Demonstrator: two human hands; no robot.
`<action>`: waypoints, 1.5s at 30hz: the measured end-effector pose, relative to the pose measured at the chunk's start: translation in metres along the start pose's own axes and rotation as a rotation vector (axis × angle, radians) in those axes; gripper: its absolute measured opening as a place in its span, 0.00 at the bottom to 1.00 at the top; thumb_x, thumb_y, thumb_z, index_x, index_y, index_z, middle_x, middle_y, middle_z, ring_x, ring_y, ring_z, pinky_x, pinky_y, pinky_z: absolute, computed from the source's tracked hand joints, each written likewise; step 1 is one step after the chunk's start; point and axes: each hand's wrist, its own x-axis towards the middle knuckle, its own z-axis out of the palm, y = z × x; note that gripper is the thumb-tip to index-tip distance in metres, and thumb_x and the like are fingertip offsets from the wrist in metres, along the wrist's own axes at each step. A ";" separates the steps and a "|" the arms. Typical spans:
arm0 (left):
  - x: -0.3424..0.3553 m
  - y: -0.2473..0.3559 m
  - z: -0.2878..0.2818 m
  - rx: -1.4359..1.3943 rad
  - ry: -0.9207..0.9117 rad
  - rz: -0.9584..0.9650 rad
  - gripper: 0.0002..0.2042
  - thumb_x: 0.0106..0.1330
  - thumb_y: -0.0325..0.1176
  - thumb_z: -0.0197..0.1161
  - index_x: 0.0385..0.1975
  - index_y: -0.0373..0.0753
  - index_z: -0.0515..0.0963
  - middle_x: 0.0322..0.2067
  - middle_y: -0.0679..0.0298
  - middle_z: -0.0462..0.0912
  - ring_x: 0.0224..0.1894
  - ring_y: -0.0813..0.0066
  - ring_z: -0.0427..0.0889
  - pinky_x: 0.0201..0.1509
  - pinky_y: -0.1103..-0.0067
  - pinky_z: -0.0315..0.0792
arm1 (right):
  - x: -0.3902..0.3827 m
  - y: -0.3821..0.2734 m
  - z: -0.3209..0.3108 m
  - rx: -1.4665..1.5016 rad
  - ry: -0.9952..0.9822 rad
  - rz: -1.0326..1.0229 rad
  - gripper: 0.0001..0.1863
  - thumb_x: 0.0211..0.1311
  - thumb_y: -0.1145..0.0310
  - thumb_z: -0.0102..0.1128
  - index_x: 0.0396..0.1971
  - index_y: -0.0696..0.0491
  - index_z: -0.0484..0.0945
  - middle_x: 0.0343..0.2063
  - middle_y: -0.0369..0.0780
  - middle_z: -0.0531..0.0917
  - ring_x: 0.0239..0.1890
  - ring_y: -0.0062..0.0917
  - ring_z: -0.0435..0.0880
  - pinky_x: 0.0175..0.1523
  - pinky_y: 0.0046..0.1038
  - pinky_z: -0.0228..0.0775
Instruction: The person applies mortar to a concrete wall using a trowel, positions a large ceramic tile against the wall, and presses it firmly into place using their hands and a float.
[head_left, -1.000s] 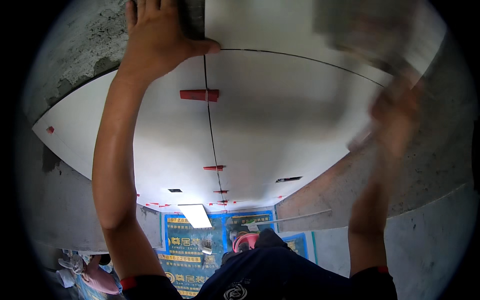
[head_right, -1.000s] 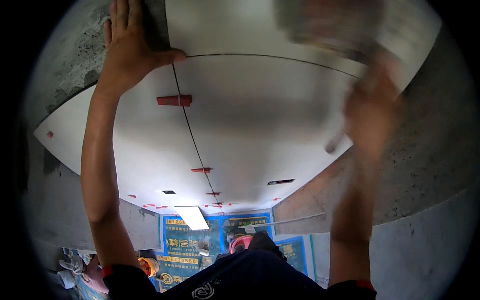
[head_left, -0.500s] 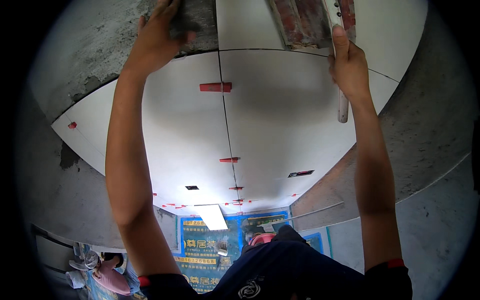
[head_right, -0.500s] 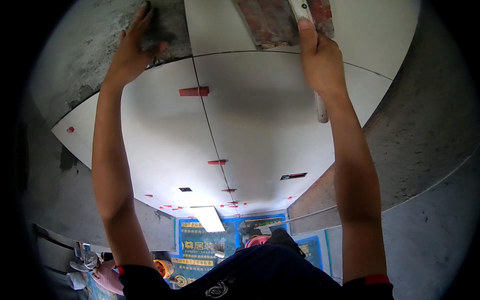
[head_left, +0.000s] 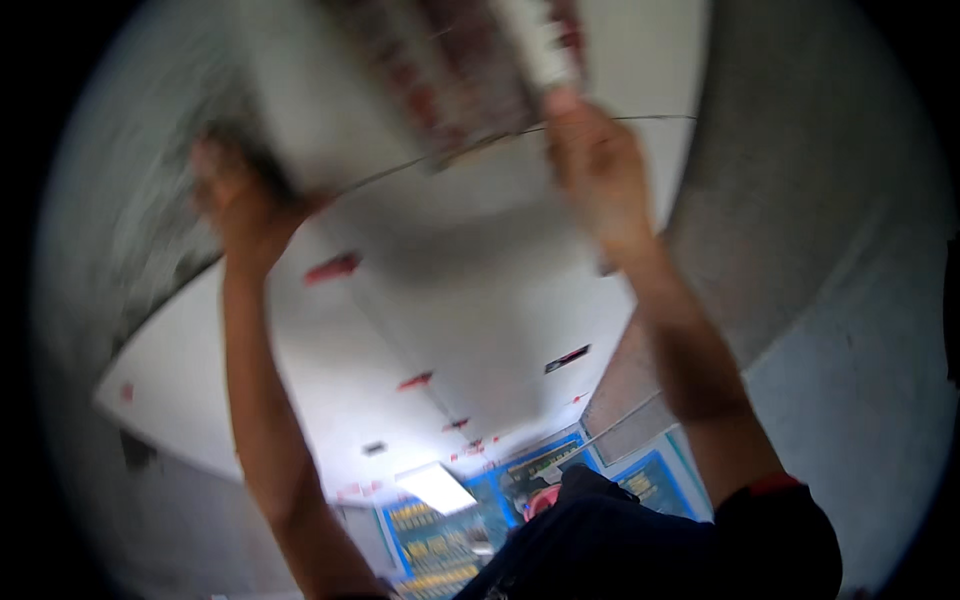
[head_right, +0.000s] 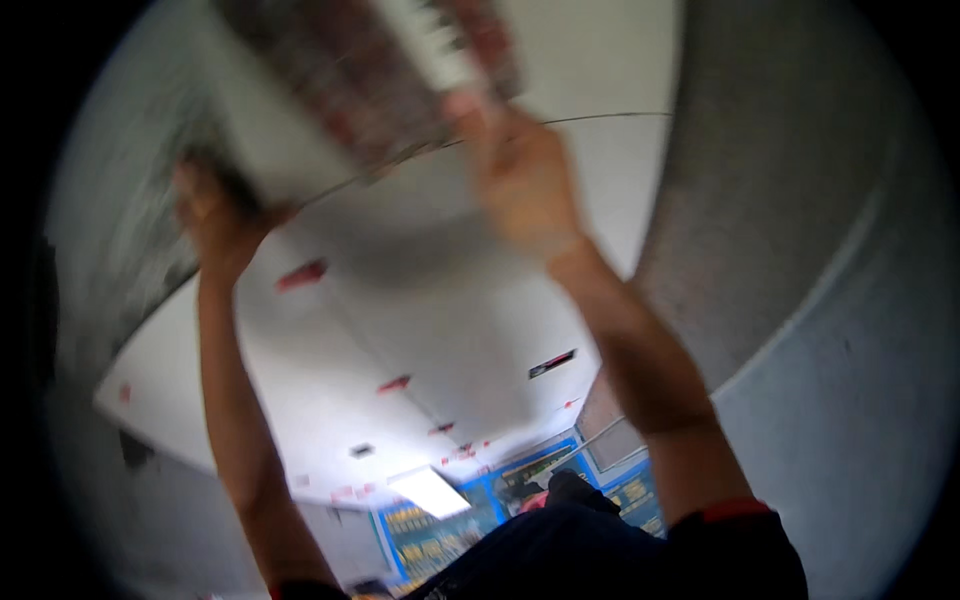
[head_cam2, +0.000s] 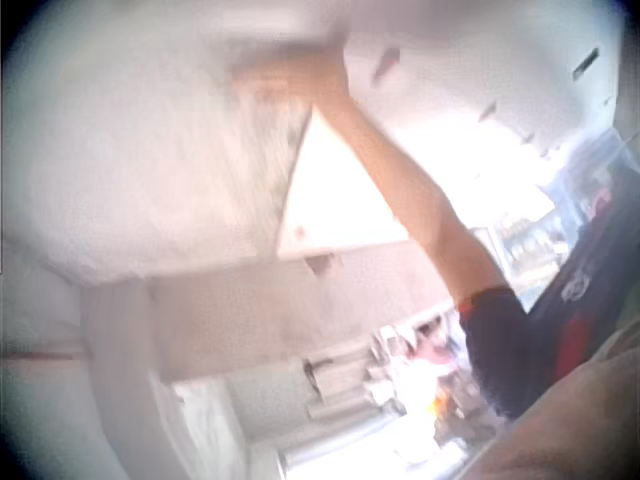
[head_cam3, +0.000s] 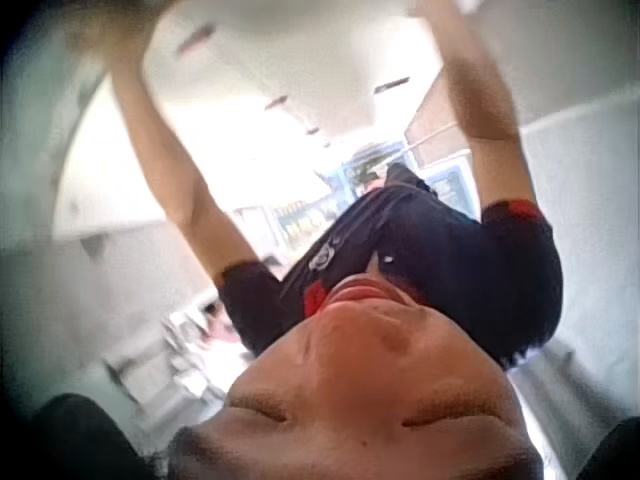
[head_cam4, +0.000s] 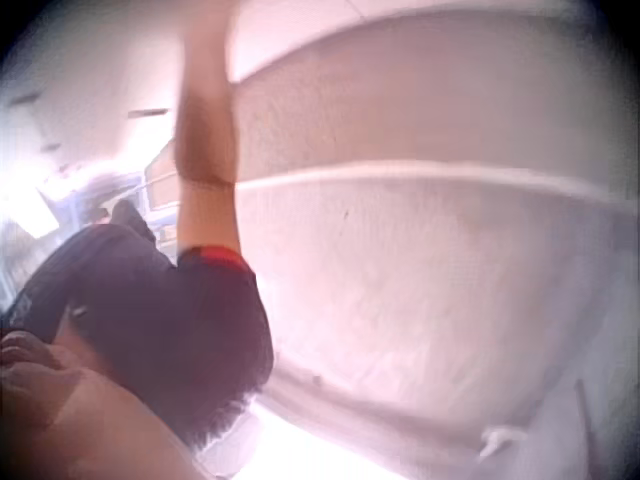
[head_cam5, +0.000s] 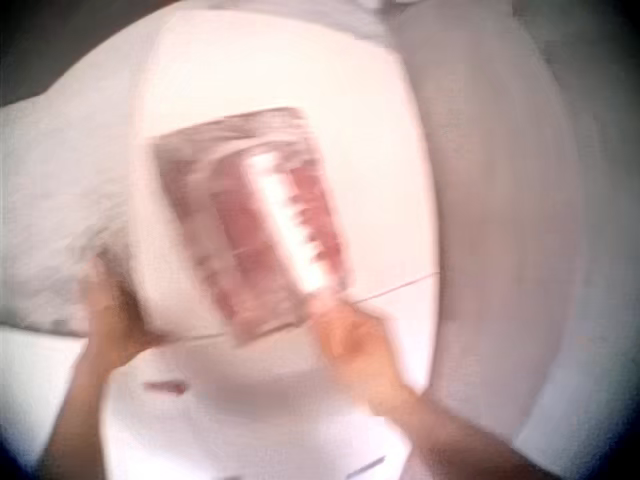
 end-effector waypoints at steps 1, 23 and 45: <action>0.000 -0.006 -0.002 -0.037 -0.006 -0.001 0.66 0.34 0.57 0.77 0.66 0.25 0.40 0.68 0.40 0.43 0.71 0.46 0.41 0.69 0.54 0.41 | -0.008 0.001 0.009 0.006 0.081 -0.090 0.22 0.69 0.51 0.49 0.25 0.55 0.75 0.15 0.30 0.69 0.19 0.13 0.66 0.24 0.18 0.59; -0.008 0.231 0.043 -0.152 0.037 0.551 0.38 0.67 0.54 0.49 0.65 0.27 0.53 0.68 0.44 0.47 0.72 0.49 0.43 0.72 0.58 0.41 | -0.377 0.206 -0.137 -0.593 -0.728 0.994 0.40 0.59 0.29 0.35 0.54 0.49 0.73 0.36 0.54 0.82 0.42 0.49 0.80 0.49 0.43 0.72; -0.035 0.317 0.089 -0.127 -0.118 0.865 0.43 0.62 0.57 0.55 0.64 0.24 0.54 0.67 0.42 0.50 0.71 0.48 0.46 0.72 0.61 0.43 | -0.619 0.161 -0.259 -0.699 -0.600 1.454 0.40 0.58 0.33 0.44 0.29 0.61 0.82 0.33 0.53 0.82 0.40 0.48 0.81 0.45 0.43 0.73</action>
